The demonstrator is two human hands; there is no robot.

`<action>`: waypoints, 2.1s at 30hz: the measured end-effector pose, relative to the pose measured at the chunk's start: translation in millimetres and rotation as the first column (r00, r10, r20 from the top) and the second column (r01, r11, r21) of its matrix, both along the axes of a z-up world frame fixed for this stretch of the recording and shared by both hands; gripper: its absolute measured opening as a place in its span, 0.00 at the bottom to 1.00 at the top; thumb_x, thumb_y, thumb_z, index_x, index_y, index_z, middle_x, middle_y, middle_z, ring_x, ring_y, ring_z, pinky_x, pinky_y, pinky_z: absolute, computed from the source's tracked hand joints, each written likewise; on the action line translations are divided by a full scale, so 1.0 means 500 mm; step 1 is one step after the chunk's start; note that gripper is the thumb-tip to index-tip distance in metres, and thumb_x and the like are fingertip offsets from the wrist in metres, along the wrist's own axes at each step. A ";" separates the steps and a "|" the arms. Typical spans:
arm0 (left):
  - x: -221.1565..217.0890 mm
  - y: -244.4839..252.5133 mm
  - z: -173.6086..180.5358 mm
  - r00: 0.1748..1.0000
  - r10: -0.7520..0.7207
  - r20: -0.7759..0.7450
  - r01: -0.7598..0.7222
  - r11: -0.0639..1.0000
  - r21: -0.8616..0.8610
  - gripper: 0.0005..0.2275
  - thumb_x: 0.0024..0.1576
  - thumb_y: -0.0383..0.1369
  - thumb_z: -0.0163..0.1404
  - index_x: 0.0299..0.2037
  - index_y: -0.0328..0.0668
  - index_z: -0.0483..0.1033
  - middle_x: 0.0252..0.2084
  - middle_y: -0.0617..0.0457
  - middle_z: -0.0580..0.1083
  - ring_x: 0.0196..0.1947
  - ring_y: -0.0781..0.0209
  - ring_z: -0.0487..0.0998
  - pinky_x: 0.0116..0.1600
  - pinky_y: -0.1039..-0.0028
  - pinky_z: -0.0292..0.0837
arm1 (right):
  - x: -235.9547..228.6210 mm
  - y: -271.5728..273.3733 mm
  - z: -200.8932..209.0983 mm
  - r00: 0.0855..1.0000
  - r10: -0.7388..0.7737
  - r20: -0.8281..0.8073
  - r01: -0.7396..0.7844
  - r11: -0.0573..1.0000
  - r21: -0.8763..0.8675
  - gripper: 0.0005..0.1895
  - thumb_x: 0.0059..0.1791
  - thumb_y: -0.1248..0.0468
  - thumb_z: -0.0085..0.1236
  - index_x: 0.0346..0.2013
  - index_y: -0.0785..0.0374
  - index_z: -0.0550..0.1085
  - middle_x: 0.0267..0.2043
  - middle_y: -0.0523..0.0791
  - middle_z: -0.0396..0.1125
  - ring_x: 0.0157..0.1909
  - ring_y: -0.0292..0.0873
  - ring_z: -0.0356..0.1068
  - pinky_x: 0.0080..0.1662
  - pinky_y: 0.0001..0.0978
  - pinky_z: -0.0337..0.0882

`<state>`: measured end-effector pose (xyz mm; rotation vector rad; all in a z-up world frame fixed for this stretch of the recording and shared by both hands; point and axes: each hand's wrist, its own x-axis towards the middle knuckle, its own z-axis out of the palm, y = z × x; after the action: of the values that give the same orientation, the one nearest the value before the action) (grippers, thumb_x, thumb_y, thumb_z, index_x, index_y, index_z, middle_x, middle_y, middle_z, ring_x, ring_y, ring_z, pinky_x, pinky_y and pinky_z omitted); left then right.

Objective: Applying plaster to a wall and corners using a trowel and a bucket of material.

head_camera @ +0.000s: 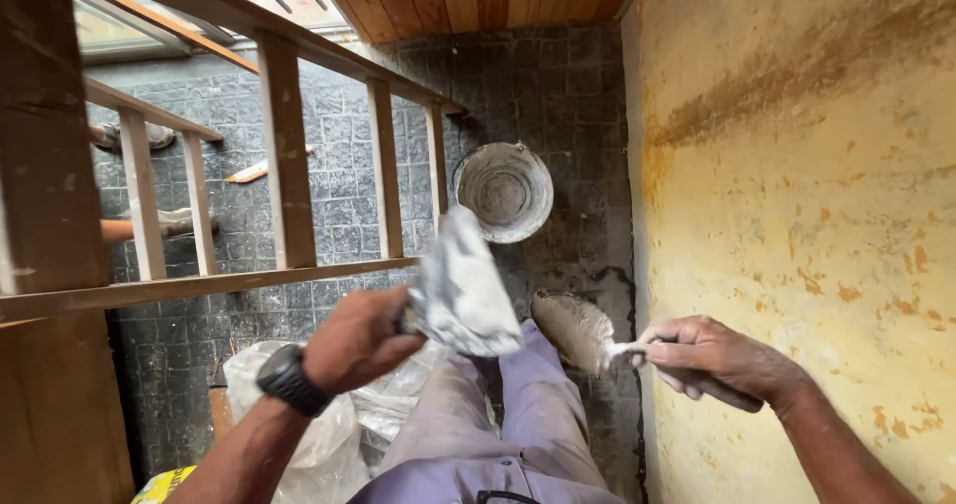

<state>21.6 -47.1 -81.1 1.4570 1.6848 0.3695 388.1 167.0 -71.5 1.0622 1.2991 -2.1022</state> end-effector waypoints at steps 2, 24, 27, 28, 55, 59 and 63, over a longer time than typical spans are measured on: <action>-0.002 -0.003 0.015 0.992 0.113 0.063 -0.117 0.991 0.071 0.04 0.56 0.35 0.53 0.33 0.50 0.72 0.21 0.60 0.73 0.15 0.66 0.69 0.22 0.73 0.67 | 0.001 -0.014 -0.030 0.972 0.040 0.233 -0.055 0.997 0.055 0.17 0.52 0.59 0.53 0.44 0.69 0.80 0.22 0.48 0.67 0.21 0.40 0.62 0.29 0.30 0.66; 0.071 -0.001 -0.719 0.673 0.689 0.270 -0.592 0.720 -0.363 0.02 0.49 0.29 0.44 0.28 0.41 0.68 0.19 0.52 0.69 0.20 0.59 0.68 0.28 0.66 0.64 | -0.299 -0.069 -1.085 0.740 -0.583 0.337 0.437 0.796 0.419 0.28 0.47 0.38 0.46 0.22 0.59 0.72 0.20 0.47 0.69 0.20 0.42 0.69 0.28 0.32 0.68; 0.069 0.057 -0.779 0.706 0.610 0.359 -0.532 0.792 -0.300 0.03 0.53 0.30 0.42 0.28 0.44 0.66 0.21 0.54 0.68 0.22 0.61 0.66 0.30 0.67 0.62 | -0.369 -0.038 -1.082 0.651 -0.680 0.336 0.603 0.733 0.315 0.34 0.42 0.34 0.51 0.40 0.62 0.72 0.30 0.47 0.70 0.22 0.37 0.66 0.25 0.28 0.68; 0.078 0.086 -0.792 0.738 0.503 0.449 -0.456 0.863 -0.217 0.05 0.57 0.30 0.39 0.29 0.44 0.65 0.22 0.56 0.67 0.22 0.62 0.64 0.31 0.68 0.60 | -0.374 -0.013 -1.039 0.635 -0.659 0.403 0.595 0.750 0.289 0.42 0.39 0.32 0.51 0.51 0.64 0.74 0.35 0.46 0.69 0.26 0.36 0.67 0.31 0.28 0.70; 0.456 0.083 -0.929 0.613 0.661 0.433 -0.201 0.661 -0.723 0.35 0.54 0.50 0.49 0.71 0.44 0.56 0.67 0.46 0.67 0.66 0.57 0.67 0.65 0.66 0.67 | -0.024 -0.505 -1.143 -0.168 -0.942 0.292 0.979 -0.124 0.164 0.37 0.49 0.42 0.37 0.66 0.61 0.63 0.63 0.52 0.64 0.63 0.56 0.64 0.58 0.54 0.71; 0.543 0.041 -0.918 0.553 0.833 -0.028 -0.453 0.273 -0.849 0.34 0.50 0.51 0.48 0.68 0.52 0.64 0.70 0.54 0.67 0.70 0.54 0.67 0.61 0.59 0.70 | 0.037 -0.486 -1.240 0.784 -0.577 0.230 -0.162 0.167 0.973 0.06 0.54 0.62 0.54 0.45 0.50 0.76 0.73 0.58 0.45 0.58 0.57 0.63 0.50 0.47 0.65; 0.643 -0.156 -0.997 0.466 0.836 -0.290 -0.592 0.051 -0.804 0.12 0.51 0.42 0.52 0.42 0.50 0.79 0.34 0.55 0.80 0.33 0.63 0.80 0.36 0.71 0.65 | 0.071 -0.341 -1.302 0.249 -0.951 0.185 0.645 0.305 0.701 0.30 0.50 0.45 0.49 0.53 0.59 0.51 0.50 0.50 0.44 0.50 0.56 0.45 0.47 0.59 0.53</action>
<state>342.9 -125.3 -579.8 -0.3323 1.8312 0.1749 423.5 -3.4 -722.5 2.9713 0.9783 -1.6337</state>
